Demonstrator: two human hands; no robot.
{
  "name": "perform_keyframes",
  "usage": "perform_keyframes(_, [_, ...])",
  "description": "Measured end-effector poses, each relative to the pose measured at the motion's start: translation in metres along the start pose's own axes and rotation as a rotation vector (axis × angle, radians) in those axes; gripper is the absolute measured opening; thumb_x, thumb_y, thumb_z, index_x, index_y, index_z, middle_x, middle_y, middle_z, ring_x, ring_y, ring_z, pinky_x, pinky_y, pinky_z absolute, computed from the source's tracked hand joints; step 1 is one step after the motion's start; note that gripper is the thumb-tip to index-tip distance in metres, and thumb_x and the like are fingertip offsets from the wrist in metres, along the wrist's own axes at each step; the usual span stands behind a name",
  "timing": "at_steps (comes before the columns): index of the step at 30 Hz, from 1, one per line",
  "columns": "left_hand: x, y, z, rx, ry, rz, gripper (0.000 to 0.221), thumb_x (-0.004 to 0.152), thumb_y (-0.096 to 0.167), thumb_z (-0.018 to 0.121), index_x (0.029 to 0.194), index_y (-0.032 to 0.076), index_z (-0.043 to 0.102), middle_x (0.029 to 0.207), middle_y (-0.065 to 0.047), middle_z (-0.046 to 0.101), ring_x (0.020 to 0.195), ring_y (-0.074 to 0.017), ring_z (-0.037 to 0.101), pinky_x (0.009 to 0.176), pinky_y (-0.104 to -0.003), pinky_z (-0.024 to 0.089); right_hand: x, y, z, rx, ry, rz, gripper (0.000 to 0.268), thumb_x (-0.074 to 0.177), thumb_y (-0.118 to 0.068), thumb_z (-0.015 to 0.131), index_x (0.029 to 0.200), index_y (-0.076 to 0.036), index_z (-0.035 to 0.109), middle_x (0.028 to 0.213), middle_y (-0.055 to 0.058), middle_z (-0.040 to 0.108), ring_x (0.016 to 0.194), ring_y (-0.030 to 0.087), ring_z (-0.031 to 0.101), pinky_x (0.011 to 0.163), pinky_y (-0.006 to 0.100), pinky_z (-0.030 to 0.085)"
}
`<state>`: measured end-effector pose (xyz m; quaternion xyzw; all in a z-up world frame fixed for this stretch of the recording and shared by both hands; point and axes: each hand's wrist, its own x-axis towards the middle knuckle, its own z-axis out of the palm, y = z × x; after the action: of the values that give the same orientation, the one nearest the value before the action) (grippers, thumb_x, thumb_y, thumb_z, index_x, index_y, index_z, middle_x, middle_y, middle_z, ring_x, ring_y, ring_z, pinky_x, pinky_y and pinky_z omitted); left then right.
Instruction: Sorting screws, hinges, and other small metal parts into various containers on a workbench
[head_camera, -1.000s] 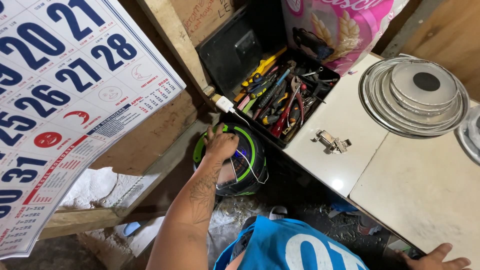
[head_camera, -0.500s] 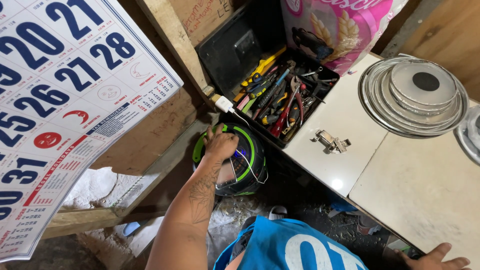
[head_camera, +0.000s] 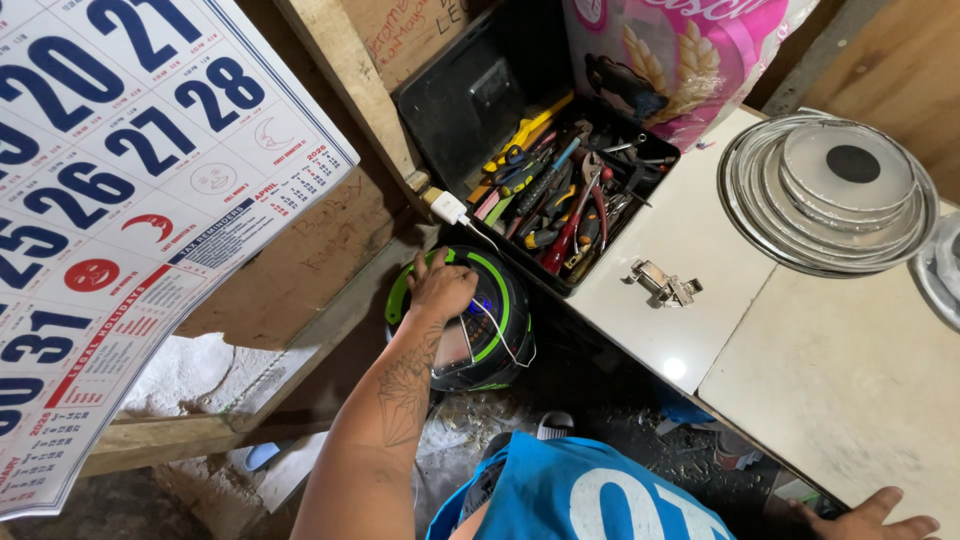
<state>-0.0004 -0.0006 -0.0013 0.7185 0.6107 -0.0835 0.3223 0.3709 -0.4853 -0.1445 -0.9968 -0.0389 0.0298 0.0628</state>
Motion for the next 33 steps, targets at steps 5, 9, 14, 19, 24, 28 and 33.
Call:
perform_keyframes(5, [0.001, 0.0, 0.001, -0.006, 0.003, 0.002, 0.049, 0.097, 0.042, 0.039, 0.134, 0.029, 0.069, 0.173, -0.003, 0.013, 0.159, -0.0375, -0.009, 0.126, -0.066, -0.001, 0.022, 0.024, 0.036, -0.028, 0.07, -0.053, 0.139, 0.046, -0.034, 0.089, 0.169, -0.01, 0.026, 0.174, 0.021, 0.002, 0.157, 0.041, -0.001, 0.123, 0.064, 0.005])
perform_keyframes(9, [-0.003, 0.002, -0.001, -0.029, -0.006, -0.001, 0.047, 0.098, 0.043, 0.039, 0.127, 0.027, 0.074, 0.173, -0.004, 0.013, 0.159, -0.0369, -0.011, 0.126, -0.066, -0.003, 0.023, 0.026, 0.041, -0.007, 0.084, -0.058, 0.139, 0.047, -0.028, 0.091, 0.169, -0.008, 0.028, 0.174, 0.021, 0.002, 0.157, 0.042, -0.001, 0.122, 0.065, 0.005])
perform_keyframes(14, [0.001, 0.0, 0.001, -0.015, 0.016, 0.002, 0.047, 0.096, 0.041, 0.04, 0.126, 0.03, 0.073, 0.173, -0.004, 0.016, 0.159, -0.0368, -0.008, 0.125, -0.067, 0.0, 0.026, 0.031, 0.043, 0.004, 0.071, -0.07, 0.137, 0.047, -0.036, 0.086, 0.168, -0.012, 0.026, 0.174, 0.022, 0.001, 0.158, 0.041, -0.003, 0.124, 0.062, -0.001])
perform_keyframes(19, [0.017, -0.013, 0.018, -0.035, 0.111, 0.041, 0.048, 0.092, 0.037, 0.039, 0.121, 0.027, 0.075, 0.169, -0.007, 0.025, 0.158, -0.0399, 0.001, 0.124, -0.069, 0.004, 0.026, 0.03, 0.029, 0.019, 0.02, -0.099, 0.137, 0.046, -0.048, 0.082, 0.166, -0.012, 0.027, 0.173, 0.026, 0.002, 0.158, 0.042, -0.003, 0.123, 0.059, -0.006])
perform_keyframes(24, [0.041, -0.033, 0.054, 0.017, 0.584, 0.214, 0.03, 0.084, 0.038, 0.057, 0.1, 0.027, 0.08, 0.143, -0.008, 0.057, 0.14, -0.043, 0.036, 0.102, -0.072, 0.031, 0.047, 0.04, 0.037, -0.135, -0.175, -0.031, 0.145, 0.047, -0.06, 0.083, 0.166, -0.021, 0.011, 0.171, 0.027, -0.001, 0.156, 0.047, -0.005, 0.123, 0.061, 0.004])
perform_keyframes(28, [0.024, -0.025, 0.077, 0.135, 0.855, 0.346, 0.024, 0.074, 0.03, 0.063, 0.091, 0.02, 0.077, 0.113, -0.01, 0.066, 0.11, -0.04, 0.055, 0.087, -0.062, 0.044, 0.021, 0.012, -0.006, -0.056, -0.262, 0.002, 0.138, 0.053, -0.059, 0.081, 0.165, -0.019, 0.011, 0.17, 0.026, -0.006, 0.155, 0.045, -0.008, 0.123, 0.064, 0.005])
perform_keyframes(33, [-0.033, 0.016, 0.137, 0.529, 0.114, 0.531, 0.018, 0.091, 0.018, 0.047, 0.096, 0.011, 0.063, 0.084, -0.004, 0.065, 0.064, -0.0263, 0.065, 0.039, -0.043, 0.049, 0.028, 0.028, 0.009, -0.136, -0.123, -0.094, 0.135, 0.052, -0.069, 0.074, 0.165, -0.016, 0.021, 0.169, 0.03, 0.009, 0.154, 0.048, 0.005, 0.118, 0.065, 0.017])
